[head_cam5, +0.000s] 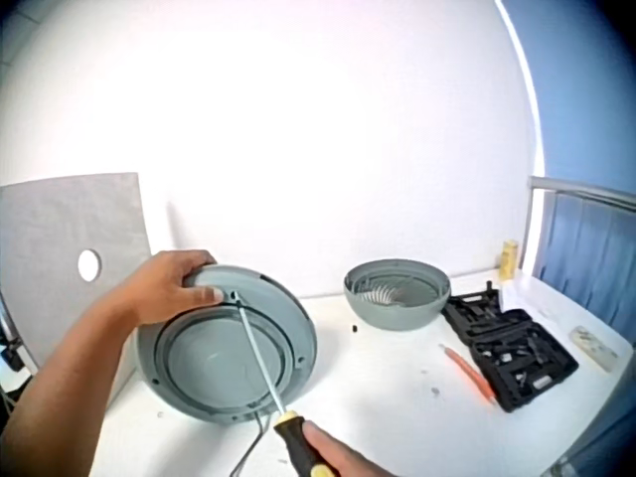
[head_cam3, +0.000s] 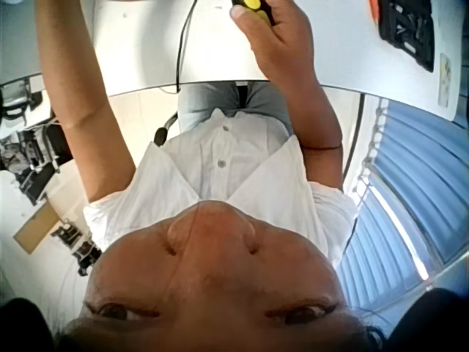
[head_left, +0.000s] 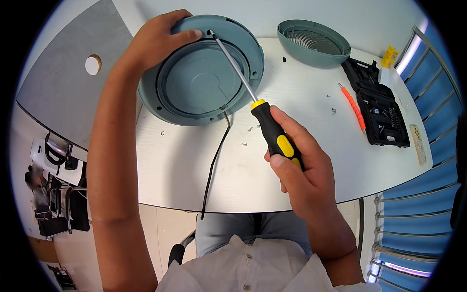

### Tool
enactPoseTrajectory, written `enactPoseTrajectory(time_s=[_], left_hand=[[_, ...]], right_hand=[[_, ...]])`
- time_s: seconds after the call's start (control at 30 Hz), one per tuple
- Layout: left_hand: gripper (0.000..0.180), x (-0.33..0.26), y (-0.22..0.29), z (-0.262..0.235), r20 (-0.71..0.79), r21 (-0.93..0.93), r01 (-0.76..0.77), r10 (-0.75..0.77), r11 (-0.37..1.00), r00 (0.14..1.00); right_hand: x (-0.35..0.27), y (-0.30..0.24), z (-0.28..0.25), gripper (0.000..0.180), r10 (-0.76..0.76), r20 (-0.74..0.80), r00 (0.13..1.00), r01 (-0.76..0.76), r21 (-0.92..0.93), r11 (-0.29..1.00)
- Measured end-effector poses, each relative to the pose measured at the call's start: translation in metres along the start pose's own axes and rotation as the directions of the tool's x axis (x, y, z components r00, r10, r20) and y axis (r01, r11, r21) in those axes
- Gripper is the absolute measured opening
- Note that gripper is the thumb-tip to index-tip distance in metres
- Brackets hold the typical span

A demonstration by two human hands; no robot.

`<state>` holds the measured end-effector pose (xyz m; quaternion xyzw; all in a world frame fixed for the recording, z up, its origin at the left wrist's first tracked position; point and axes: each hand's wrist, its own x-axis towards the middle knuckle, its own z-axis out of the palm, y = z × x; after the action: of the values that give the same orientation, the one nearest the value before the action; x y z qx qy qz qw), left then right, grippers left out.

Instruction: The person assembles a small teal desk fan on a white table. They align the rear housing with the fan body, then use a screwdriver to tighten multiple screws around the perimeter to secure the housing in place.

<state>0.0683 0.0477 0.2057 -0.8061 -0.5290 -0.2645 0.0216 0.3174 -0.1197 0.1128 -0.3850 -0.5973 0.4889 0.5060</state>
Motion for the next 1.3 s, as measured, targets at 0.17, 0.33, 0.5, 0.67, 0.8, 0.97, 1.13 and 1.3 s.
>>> enactPoseTrajectory(time_s=[0.17, 0.33, 0.5, 0.67, 0.8, 0.97, 1.13, 1.3], left_hand=[[0.04, -0.001, 0.001, 0.001, -0.024, 0.009, -0.014, 0.014, 1.0, 1.0], [0.042, 0.002, 0.005, -0.003, 0.035, 0.036, -0.015, 0.014, 0.999, 0.999], [0.047, 0.004, -0.006, 0.002, -0.02, 0.013, -0.023, 0.024, 1.0, 1.0], [0.046, 0.006, 0.001, 0.002, 0.041, -0.033, -0.012, 0.013, 0.999, 0.999], [0.045, 0.005, 0.001, 0.001, 0.036, -0.045, 0.0, 0.002, 0.999, 0.999], [0.041, 0.001, 0.007, -0.001, 0.053, -0.065, 0.019, -0.015, 0.998, 0.998], [0.042, -0.009, 0.009, 0.004, -0.145, -0.016, -0.125, 0.121, 0.992, 0.982], [0.023, -0.012, 0.007, 0.004, -0.242, -0.073, -0.308, 0.282, 0.949, 0.928]], right_hand=[[0.0, -0.002, 0.004, 0.049, 0.018, -0.001, 1.0, -0.018, 0.025, 1.0], [0.005, -0.004, 0.006, 0.046, 0.019, -0.01, 1.0, -0.018, 0.074, 0.997], [0.007, -0.013, 0.004, 0.041, 0.027, 0.049, 0.998, -0.033, 0.115, 0.993], [0.006, -0.015, 0.004, 0.04, 0.018, 0.054, 0.998, -0.028, 0.199, 0.98], [0.007, -0.013, 0.0, 0.044, 0.011, 0.047, 0.999, -0.022, 0.246, 0.969], [0.004, -0.012, -0.005, 0.046, 0.02, 0.102, 0.995, -0.051, 0.31, 0.949], [0.001, -0.005, -0.008, 0.044, -0.044, 0.154, 0.987, -0.022, 0.405, 0.914], [0.016, -0.004, -0.004, 0.046, -0.081, 0.197, 0.977, -0.021, 0.468, 0.883]])
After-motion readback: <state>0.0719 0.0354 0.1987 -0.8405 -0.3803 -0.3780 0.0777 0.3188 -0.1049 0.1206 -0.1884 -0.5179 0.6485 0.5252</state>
